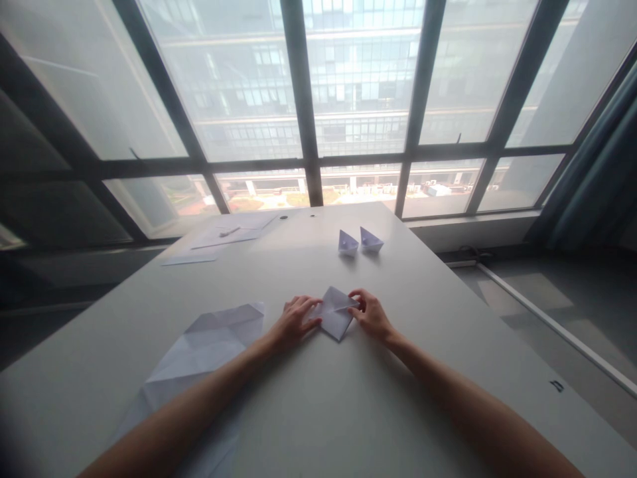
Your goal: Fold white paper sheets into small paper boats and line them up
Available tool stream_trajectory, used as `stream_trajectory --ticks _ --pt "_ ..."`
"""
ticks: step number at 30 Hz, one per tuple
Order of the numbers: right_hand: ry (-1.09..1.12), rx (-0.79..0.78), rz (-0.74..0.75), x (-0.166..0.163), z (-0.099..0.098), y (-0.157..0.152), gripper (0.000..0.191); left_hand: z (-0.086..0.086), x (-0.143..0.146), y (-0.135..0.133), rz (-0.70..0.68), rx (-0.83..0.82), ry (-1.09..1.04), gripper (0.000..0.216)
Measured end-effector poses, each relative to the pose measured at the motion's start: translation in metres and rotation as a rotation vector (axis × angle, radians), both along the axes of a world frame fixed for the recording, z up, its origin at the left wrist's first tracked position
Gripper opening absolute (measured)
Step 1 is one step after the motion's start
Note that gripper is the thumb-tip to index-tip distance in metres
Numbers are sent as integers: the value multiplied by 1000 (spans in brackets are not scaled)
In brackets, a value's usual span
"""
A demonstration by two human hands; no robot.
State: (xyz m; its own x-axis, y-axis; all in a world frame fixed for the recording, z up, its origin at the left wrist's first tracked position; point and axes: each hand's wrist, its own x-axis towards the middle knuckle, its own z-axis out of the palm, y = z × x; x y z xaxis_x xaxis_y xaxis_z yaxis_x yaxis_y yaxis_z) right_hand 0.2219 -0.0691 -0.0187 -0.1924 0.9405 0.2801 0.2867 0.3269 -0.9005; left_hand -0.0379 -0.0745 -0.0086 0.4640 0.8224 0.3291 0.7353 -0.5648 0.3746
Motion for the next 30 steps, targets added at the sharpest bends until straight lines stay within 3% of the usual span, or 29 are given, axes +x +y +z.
stream_trajectory --ticks 4,13,17,23,30 --pt "43 -6 -18 -1 3 -1 25 2 0 2 -6 -53 -91 18" --pt "123 33 -51 -3 5 -1 33 13 -1 1 0 -137 -217 35" --pt "74 50 -30 -3 3 -1 39 8 -3 4 -26 -67 -333 35" --pt "-155 256 -57 -4 6 -7 31 6 -2 4 24 62 -366 32" --pt "-268 439 -151 0 12 -12 19 14 3 -4 80 220 -348 11"
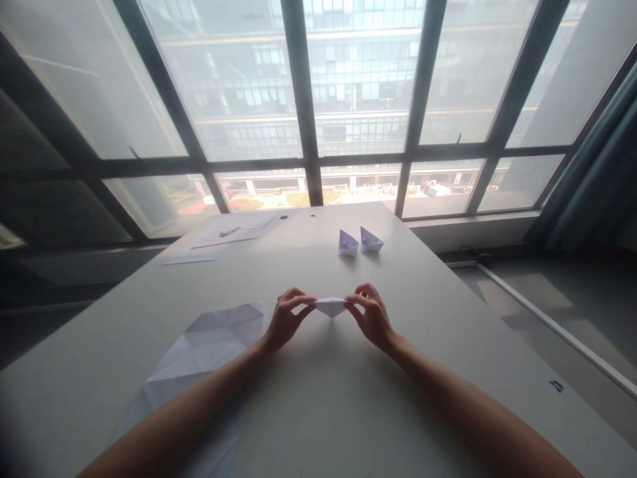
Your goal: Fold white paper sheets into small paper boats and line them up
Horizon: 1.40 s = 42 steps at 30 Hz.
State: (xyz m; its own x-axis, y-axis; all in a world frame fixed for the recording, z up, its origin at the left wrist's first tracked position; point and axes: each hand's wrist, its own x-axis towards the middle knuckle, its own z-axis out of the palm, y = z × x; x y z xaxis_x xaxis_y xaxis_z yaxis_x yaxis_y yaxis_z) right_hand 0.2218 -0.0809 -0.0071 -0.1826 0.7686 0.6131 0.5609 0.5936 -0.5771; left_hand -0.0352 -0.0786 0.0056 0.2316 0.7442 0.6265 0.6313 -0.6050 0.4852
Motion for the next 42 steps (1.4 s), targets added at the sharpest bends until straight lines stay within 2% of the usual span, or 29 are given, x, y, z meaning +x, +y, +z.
stream_trajectory --ticks 5,9,13,16,19,24,30,36,42 --pt "-126 44 46 2 0 -1 21 -3 -1 -2 38 44 125 9" --pt "-299 42 103 2 2 -3 28 -3 -1 -3 -47 -6 186 10" --pt "-391 -4 120 1 3 -6 28 -1 1 -6 -172 -79 363 6" --pt "-435 -58 126 1 3 -7 28 -2 2 -7 -166 -92 431 15" --pt "-433 -88 156 1 2 -6 21 -7 2 -4 -156 -86 459 23" --pt "-384 -91 191 1 -3 -2 16 -15 1 1 -192 -93 452 23" --pt "-369 -76 214 1 -6 -1 20 -10 -2 1 -244 -100 473 21" --pt "-361 -81 222 2 -8 0 21 -4 -2 0 -218 -96 534 30" --pt "-353 -86 195 0 -11 1 21 -6 0 -2 -191 -104 521 29"
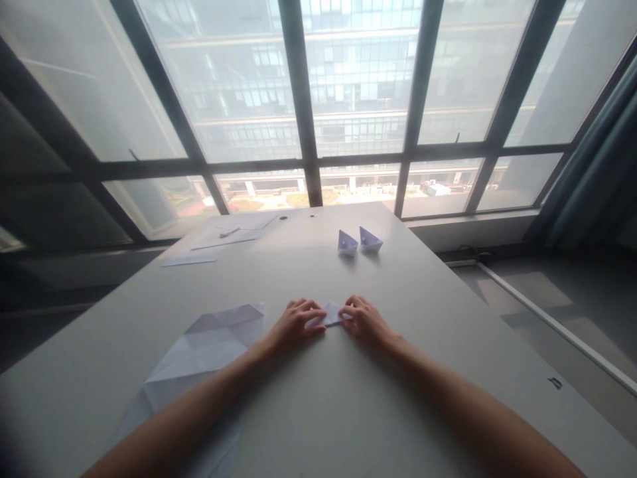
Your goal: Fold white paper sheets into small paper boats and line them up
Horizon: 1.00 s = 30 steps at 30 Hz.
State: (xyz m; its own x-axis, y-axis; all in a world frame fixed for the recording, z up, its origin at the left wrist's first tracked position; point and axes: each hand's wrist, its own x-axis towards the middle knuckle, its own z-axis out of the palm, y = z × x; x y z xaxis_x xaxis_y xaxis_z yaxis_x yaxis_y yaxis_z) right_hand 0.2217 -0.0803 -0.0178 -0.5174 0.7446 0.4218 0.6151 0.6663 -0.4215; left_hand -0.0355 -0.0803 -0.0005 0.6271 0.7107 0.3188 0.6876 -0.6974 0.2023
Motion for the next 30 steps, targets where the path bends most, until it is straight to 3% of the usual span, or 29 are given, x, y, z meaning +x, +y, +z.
stream_trajectory --ticks 7,20,30 --pt "23 -4 25 1 1 -1 25 -3 -1 1 54 19 -24 26" --pt "129 -4 82 0 -3 1 23 2 -1 2 32 19 -10 26" --pt "307 90 114 -3 5 -1 22 7 0 -2 14 -91 -139 31"
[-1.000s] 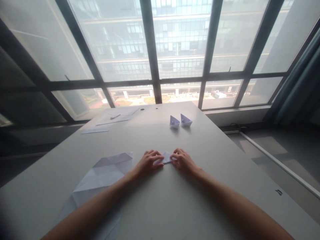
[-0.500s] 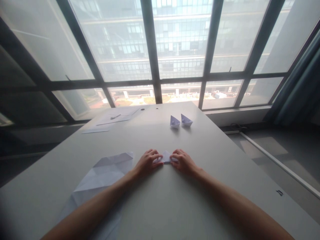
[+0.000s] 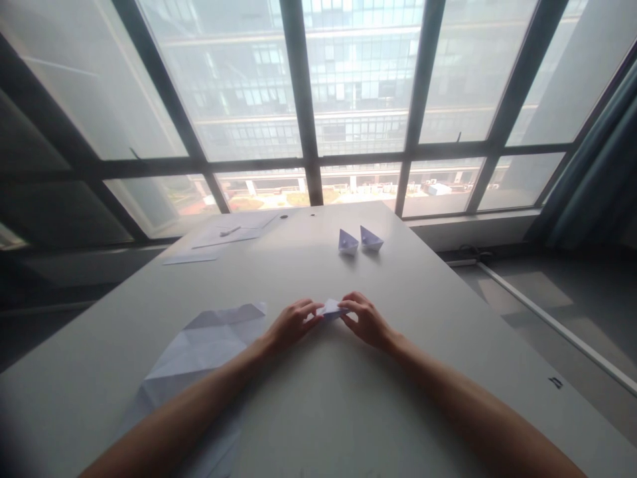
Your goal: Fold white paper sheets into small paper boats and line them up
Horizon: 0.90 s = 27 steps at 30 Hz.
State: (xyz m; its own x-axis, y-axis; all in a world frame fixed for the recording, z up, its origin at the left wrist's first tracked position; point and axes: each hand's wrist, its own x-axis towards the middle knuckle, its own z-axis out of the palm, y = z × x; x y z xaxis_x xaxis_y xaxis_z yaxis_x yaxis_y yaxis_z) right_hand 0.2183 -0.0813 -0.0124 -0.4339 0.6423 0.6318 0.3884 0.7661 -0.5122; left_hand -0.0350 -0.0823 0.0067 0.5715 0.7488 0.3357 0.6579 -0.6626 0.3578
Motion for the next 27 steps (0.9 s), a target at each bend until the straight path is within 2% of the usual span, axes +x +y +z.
stream_trajectory --ticks 7,12,22,27 --pt "100 8 -39 -2 3 -3 31 -1 2 -2 -4 -96 -111 46" --pt "192 -21 -45 -4 3 -3 40 1 4 -5 -69 -111 -159 34" --pt "277 -80 -19 -8 2 -5 26 -4 6 -3 -36 -176 -186 27" --pt "134 -58 -16 -3 1 -4 17 -6 4 1 -67 -60 -163 26"
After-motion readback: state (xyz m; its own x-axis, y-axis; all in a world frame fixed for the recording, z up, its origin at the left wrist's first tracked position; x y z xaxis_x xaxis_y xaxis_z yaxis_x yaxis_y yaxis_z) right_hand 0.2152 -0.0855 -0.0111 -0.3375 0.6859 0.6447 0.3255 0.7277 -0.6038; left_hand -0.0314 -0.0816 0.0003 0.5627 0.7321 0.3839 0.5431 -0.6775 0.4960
